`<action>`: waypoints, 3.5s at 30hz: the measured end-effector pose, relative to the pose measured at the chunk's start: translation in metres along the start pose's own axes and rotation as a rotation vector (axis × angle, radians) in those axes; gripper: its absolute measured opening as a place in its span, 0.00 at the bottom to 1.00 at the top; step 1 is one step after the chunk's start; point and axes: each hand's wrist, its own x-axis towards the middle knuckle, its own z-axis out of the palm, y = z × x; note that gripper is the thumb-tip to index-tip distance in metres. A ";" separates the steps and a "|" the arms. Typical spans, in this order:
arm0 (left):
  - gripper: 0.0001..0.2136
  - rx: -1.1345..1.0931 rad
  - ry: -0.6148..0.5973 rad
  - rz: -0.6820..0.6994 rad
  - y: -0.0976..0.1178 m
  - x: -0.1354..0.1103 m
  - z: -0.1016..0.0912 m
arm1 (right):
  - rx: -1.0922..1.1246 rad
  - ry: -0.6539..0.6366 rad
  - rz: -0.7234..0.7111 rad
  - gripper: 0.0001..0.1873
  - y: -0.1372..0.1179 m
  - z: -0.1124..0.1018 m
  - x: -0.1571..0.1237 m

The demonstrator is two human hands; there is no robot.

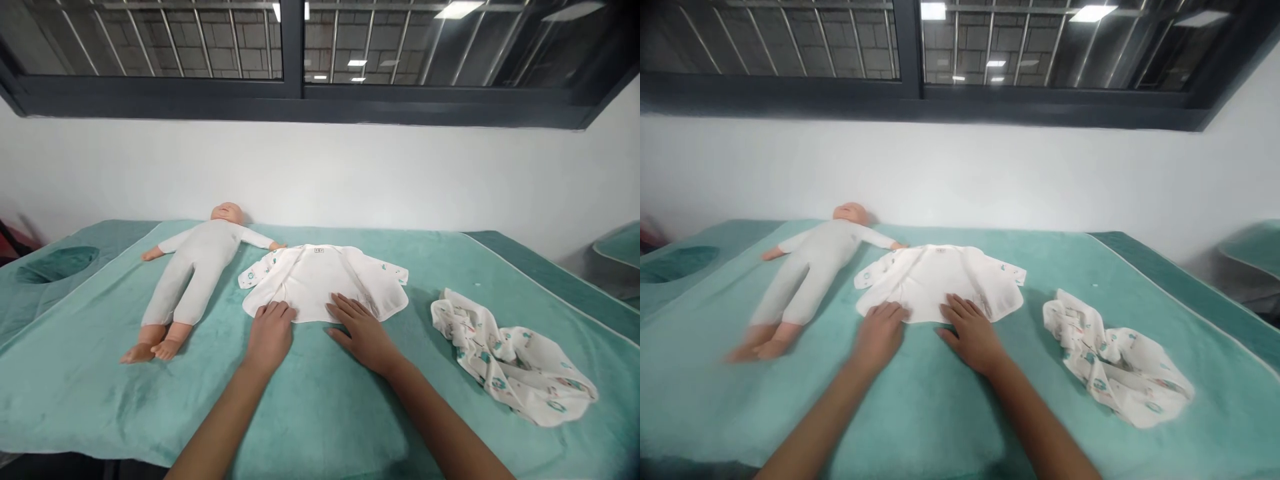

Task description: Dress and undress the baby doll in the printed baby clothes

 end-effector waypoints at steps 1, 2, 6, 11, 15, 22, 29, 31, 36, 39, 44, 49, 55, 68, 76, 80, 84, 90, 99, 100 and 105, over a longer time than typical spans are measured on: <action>0.12 0.018 0.013 -0.024 0.000 0.000 -0.001 | 0.025 0.028 -0.013 0.25 -0.001 -0.001 -0.003; 0.12 0.032 0.032 -0.046 0.000 -0.001 -0.001 | 0.047 0.059 -0.016 0.22 -0.002 -0.001 -0.005; 0.10 0.051 0.109 -0.116 0.000 -0.002 -0.003 | 0.077 0.128 0.029 0.13 -0.007 -0.004 -0.009; 0.11 0.034 0.086 -0.135 0.000 -0.002 -0.003 | 0.067 0.125 0.060 0.12 -0.008 -0.005 -0.008; 0.12 0.019 0.060 -0.157 0.000 -0.003 -0.002 | 0.085 0.119 0.072 0.12 -0.009 -0.006 -0.006; 0.11 0.035 0.086 -0.192 -0.002 -0.003 -0.001 | 0.119 0.112 0.093 0.11 -0.012 -0.013 -0.005; 0.12 0.030 0.066 -0.212 0.001 -0.005 -0.003 | 0.227 0.188 0.135 0.11 -0.008 -0.009 -0.006; 0.12 0.011 0.074 -0.225 0.003 -0.006 -0.003 | 0.248 0.235 0.158 0.11 -0.007 -0.007 -0.007; 0.10 -0.221 0.291 -0.366 -0.022 -0.002 -0.001 | 0.243 0.523 0.298 0.10 0.030 -0.012 -0.013; 0.12 -0.323 0.439 -0.639 -0.057 0.009 -0.002 | 0.077 0.656 0.574 0.17 0.084 -0.025 -0.016; 0.25 -0.343 0.231 -0.866 -0.098 0.038 -0.004 | -0.077 0.389 0.934 0.30 0.155 -0.041 -0.010; 0.20 -0.460 0.254 -0.865 -0.104 0.053 -0.003 | 0.044 0.308 0.916 0.23 0.174 -0.039 0.006; 0.14 -0.654 0.602 -0.764 -0.101 0.045 -0.004 | 0.125 0.408 0.856 0.16 0.186 -0.039 0.018; 0.19 -0.178 0.515 -0.409 -0.096 0.054 0.014 | 0.143 0.402 0.815 0.19 0.178 -0.038 0.012; 0.19 -0.004 0.127 -0.402 -0.088 0.058 0.013 | 0.047 0.230 0.848 0.19 0.170 -0.040 0.010; 0.19 0.042 0.122 -0.410 -0.087 0.058 0.010 | 0.127 0.332 0.788 0.17 0.173 -0.039 0.012; 0.19 -0.102 0.204 -0.312 -0.086 0.066 0.011 | 0.124 0.534 0.791 0.17 0.183 -0.038 0.015; 0.22 -0.309 0.056 -0.261 -0.071 0.104 0.016 | -0.133 0.484 0.720 0.16 0.183 -0.037 0.019; 0.27 -0.189 -0.190 -0.257 -0.082 0.119 0.041 | -0.136 0.142 0.247 0.27 0.139 -0.019 0.053; 0.28 -0.182 -0.201 -0.270 -0.084 0.118 0.041 | -0.117 0.084 0.277 0.30 0.140 -0.016 0.055; 0.27 -0.128 -0.246 -0.329 -0.089 0.116 0.038 | -0.164 -0.038 0.363 0.33 0.161 -0.009 0.054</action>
